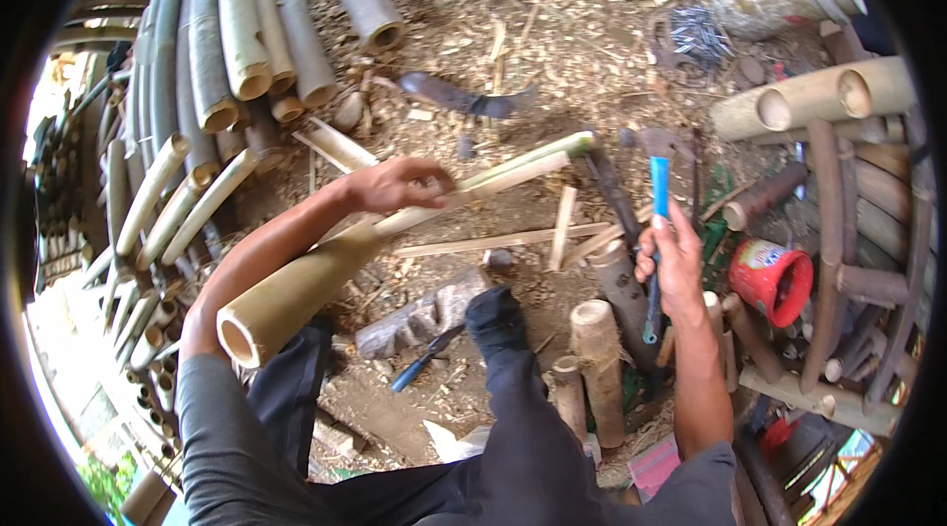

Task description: The person sits on the ground in a workshop and assembles a bamboo structure. They use a hammer to fit bamboo pieces together, measure lengths with a tape measure, and cut bamboo with a hand saw. The person repeatedly adjusts and secures the bamboo components to form a frame.

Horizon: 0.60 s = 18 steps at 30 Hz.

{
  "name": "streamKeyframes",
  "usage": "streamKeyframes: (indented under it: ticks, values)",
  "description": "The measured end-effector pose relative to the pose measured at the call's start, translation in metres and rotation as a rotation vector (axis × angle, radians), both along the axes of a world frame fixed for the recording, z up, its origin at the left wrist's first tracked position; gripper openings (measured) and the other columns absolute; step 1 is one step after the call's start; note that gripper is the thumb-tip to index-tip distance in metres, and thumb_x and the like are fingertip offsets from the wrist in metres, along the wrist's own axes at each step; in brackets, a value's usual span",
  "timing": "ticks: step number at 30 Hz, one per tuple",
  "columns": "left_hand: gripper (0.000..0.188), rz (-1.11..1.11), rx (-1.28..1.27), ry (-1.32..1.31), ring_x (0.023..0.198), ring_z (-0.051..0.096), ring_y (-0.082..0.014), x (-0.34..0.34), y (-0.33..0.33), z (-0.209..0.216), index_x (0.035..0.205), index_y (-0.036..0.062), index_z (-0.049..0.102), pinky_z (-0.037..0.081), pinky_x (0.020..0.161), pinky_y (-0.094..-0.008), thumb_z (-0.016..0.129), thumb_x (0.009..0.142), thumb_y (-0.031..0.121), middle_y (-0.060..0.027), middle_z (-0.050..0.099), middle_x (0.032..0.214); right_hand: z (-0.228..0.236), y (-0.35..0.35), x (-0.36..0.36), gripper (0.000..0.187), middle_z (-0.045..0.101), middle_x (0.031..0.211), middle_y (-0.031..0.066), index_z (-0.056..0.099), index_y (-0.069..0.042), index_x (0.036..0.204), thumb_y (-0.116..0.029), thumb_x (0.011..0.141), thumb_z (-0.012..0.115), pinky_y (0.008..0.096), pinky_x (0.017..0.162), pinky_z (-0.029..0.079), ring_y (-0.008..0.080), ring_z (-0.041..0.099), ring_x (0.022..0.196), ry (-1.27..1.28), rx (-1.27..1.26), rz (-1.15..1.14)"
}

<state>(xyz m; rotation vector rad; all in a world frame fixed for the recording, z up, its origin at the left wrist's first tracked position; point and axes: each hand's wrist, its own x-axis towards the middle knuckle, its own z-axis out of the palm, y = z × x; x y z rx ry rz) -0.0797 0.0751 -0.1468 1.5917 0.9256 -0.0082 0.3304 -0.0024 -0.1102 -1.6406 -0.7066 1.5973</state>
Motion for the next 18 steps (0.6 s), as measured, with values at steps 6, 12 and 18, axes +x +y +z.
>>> streamKeyframes:
  ticks: [6,12,18]
  values:
    - [0.089,-0.094,-0.173,-0.026,0.137,0.038,-0.0369,0.047,0.023,0.006,0.142,-0.0068,0.036,0.032,0.115,-0.0453,0.052,0.089,0.063,-0.0289,0.035,0.148,0.013,-0.020,-0.003,0.044,0.050,0.072,0.0002,0.039,-0.012,0.144,-0.020,0.102,0.048,0.0199,0.037,0.036,0.0036,0.040,0.044,0.013,-0.089,0.021]
    - [0.044,-0.044,0.043,-0.085,0.078,0.064,-0.0193,0.071,0.019,-0.012,0.092,0.0007,0.066,0.049,0.073,-0.0373,0.059,0.095,0.044,-0.0087,0.068,0.082,0.017,-0.014,-0.003,0.046,0.049,0.070,-0.0006,0.036,-0.013,0.146,-0.021,0.102,0.048,0.0203,0.037,0.036,0.0042,0.041,0.044,0.004,-0.062,0.125]
    - [0.034,0.033,-0.012,-0.126,0.081,0.065,-0.0200,0.064,0.017,-0.009,0.090,0.0039,0.071,0.050,0.076,-0.0385,0.061,0.095,0.036,-0.0095,0.071,0.087,0.011,0.022,-0.003,0.017,0.048,0.067,-0.0015,0.053,-0.011,0.108,-0.024,0.104,0.043,0.0210,0.035,0.037,0.0038,0.041,0.043,0.026,0.329,-0.383]
